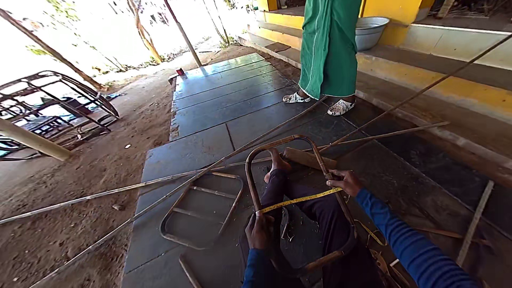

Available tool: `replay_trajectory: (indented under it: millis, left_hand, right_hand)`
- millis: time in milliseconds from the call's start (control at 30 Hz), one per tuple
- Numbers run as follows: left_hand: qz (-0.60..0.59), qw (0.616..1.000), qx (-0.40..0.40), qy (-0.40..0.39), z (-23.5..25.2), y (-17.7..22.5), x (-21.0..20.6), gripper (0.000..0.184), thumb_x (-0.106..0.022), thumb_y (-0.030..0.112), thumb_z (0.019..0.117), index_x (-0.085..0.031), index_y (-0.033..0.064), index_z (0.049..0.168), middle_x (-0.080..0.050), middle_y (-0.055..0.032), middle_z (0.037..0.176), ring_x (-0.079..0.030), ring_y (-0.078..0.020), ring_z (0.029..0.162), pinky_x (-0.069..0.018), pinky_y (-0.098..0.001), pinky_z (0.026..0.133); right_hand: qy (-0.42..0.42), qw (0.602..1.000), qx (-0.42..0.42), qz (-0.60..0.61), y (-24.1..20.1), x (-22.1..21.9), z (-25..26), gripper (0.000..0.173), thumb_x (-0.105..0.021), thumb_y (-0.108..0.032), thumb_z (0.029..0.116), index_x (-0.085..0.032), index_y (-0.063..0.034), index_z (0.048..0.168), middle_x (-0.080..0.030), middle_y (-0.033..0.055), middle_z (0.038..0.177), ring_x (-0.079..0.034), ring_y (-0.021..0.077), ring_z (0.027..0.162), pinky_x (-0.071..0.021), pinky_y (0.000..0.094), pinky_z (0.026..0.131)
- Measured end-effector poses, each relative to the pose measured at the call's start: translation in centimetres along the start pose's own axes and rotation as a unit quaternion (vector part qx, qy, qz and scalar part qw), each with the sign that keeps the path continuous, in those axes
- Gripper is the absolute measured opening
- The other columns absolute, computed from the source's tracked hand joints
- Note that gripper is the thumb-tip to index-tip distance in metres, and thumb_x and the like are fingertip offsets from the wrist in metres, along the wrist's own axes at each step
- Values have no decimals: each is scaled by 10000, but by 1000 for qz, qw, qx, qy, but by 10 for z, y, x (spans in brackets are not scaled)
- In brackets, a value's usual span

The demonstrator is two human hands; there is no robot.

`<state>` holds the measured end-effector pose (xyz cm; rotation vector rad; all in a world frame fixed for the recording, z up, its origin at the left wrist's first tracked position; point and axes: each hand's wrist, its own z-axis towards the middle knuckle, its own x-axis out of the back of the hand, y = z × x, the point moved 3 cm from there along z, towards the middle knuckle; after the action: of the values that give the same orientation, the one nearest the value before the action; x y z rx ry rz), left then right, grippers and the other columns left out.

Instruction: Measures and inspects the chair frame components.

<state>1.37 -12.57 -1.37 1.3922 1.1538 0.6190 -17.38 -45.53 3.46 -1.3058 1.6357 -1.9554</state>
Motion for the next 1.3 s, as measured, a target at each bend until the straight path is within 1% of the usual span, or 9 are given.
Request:
replay_trajectory:
  millis: [433, 700, 833, 933, 1000, 1067, 1167, 1233, 1300]
  left_hand:
    - [-28, 999, -19, -22, -4, 7, 1, 412, -366, 245, 1120, -561, -40, 1345, -696, -182, 746, -594, -183, 468, -502, -297, 406]
    - [-57, 988, -123, -71, 15, 68, -14, 433, -400, 244, 1099, -554, -34, 1392, -702, -178, 776, -606, -171, 494, -514, -286, 426]
    - [-65, 986, -130, -84, 22, 74, -15, 445, -350, 242, 1113, -514, -15, 1438, -704, -165, 783, -611, -167, 495, -517, -282, 425]
    - [-88, 984, -124, -91, 23, 71, -16, 464, -300, 261, 1120, -485, -10, 1447, -712, -158, 793, -634, -179, 504, -538, -292, 435]
    - [-71, 981, -150, -97, 36, 64, -8, 474, -300, 281, 1129, -463, -65, 1408, -717, -204, 899, -696, -246, 621, -600, -361, 520]
    - [35, 981, -191, 2, 33, 79, -6, 397, -444, 216, 1094, -532, -82, 1341, -721, -200, 1042, -742, -244, 837, -639, -380, 698]
    - [175, 939, -285, 77, 13, 115, -15, 664, -649, 329, 987, -443, -86, 1464, -572, -238, 1373, -611, -202, 1215, -530, -331, 1008]
    - [148, 934, -326, 15, -9, 140, -44, 626, -656, 336, 1000, -482, -93, 1422, -611, -194, 1354, -629, -201, 1223, -551, -349, 1023]
    - [97, 936, -326, -90, -27, 153, -84, 580, -640, 363, 1008, -549, -84, 1364, -674, -164, 1285, -682, -243, 1147, -602, -413, 954]
  right_hand:
    - [1, 999, 25, 36, -2, 7, 0, 585, -819, -357, 842, -679, -100, 1349, -758, 16, 1155, -720, 104, 1041, -586, 335, 973]
    - [53, 987, 72, 133, -46, 25, 3, 628, -855, -309, 800, -668, -143, 1375, -759, 44, 1107, -733, 174, 959, -618, 367, 889]
    - [89, 972, 97, 195, -63, 22, -2, 582, -850, -265, 813, -678, -118, 1349, -755, 85, 1116, -734, 211, 984, -620, 392, 905]
    - [157, 946, 152, 239, -83, 16, -7, 536, -827, -219, 812, -696, -97, 1318, -746, 107, 1082, -722, 224, 911, -623, 402, 836]
    - [179, 933, 184, 251, -101, 16, -8, 520, -806, -197, 813, -699, -80, 1308, -744, 114, 1047, -710, 219, 841, -621, 398, 768]
    - [174, 936, 204, 230, -116, 17, -7, 541, -819, -205, 808, -694, -103, 1324, -743, 86, 1051, -702, 201, 794, -625, 390, 733]
    - [166, 934, 272, 162, -147, 17, -11, 552, -849, -200, 802, -692, -156, 1329, -708, 21, 1097, -662, 149, 770, -608, 341, 659]
    - [173, 920, 332, 118, -170, 6, -18, 551, -868, -188, 783, -698, -134, 1304, -691, 13, 1105, -659, 119, 825, -609, 311, 672]
    - [164, 911, 372, 71, -187, -16, -25, 557, -872, -169, 781, -689, -109, 1303, -678, 27, 1155, -669, 116, 947, -628, 316, 775]
